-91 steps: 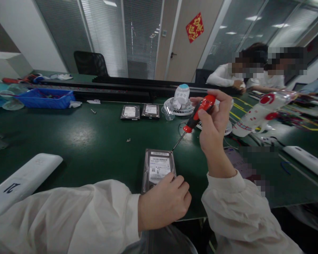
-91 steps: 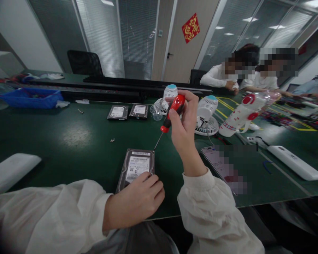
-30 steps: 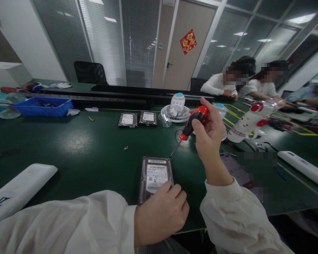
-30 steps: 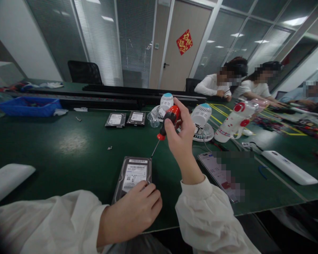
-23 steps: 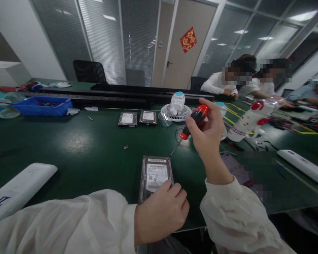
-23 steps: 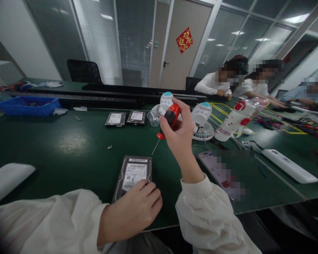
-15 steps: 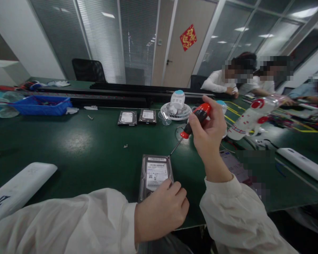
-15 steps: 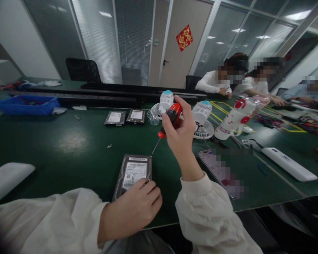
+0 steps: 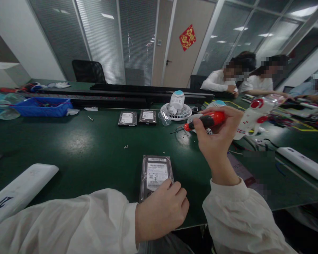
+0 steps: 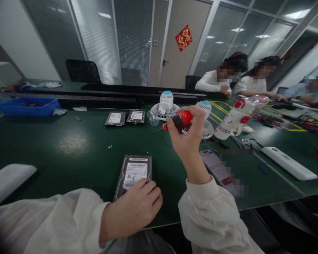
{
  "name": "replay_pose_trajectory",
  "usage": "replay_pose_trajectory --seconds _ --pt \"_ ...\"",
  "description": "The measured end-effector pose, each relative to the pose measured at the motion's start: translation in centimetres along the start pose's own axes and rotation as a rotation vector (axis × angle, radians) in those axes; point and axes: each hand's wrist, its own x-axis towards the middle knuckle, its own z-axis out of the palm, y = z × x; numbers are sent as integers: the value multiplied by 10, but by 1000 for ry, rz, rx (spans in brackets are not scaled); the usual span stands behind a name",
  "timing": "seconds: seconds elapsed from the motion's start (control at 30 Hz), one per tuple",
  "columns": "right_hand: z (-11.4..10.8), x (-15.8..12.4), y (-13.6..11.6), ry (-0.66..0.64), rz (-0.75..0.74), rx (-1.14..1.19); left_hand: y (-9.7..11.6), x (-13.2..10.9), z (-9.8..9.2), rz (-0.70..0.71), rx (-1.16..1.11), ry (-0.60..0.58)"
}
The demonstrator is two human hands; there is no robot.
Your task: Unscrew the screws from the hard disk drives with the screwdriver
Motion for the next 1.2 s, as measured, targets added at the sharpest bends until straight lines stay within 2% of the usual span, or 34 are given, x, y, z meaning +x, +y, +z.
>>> replay_pose_trajectory --seconds 0.23,0.33,0.43,0.53,0.63,0.7,0.77,0.87,1.0,1.2 --pt "-33 -29 -14 -466 -198 -139 -3 1 3 2 -17 0" --pt "-52 -48 -23 -609 -256 -237 -1 3 5 -7 -41 33" --pt "-69 -63 -35 -766 -306 -331 0 5 0 -58 -79 74" --pt "-78 -75 -45 -886 -329 -328 -15 9 -12 -156 -73 52" --pt "-79 -84 -50 -945 -292 -284 -52 16 -20 -287 -84 -100" --pt "-79 -89 -52 -957 -248 -256 -83 23 -18 -429 -149 -207" --pt "-78 -93 -51 -964 -191 -228 -110 31 -10 -527 -233 -250" --pt "-78 -98 -50 -960 -106 -182 -138 41 6 -570 -288 -304" --pt "-79 -102 -49 -943 -27 -132 -151 48 19 -546 -357 -357" --pt "-80 -104 -50 -949 -10 -109 -146 52 23 -512 -382 -377"
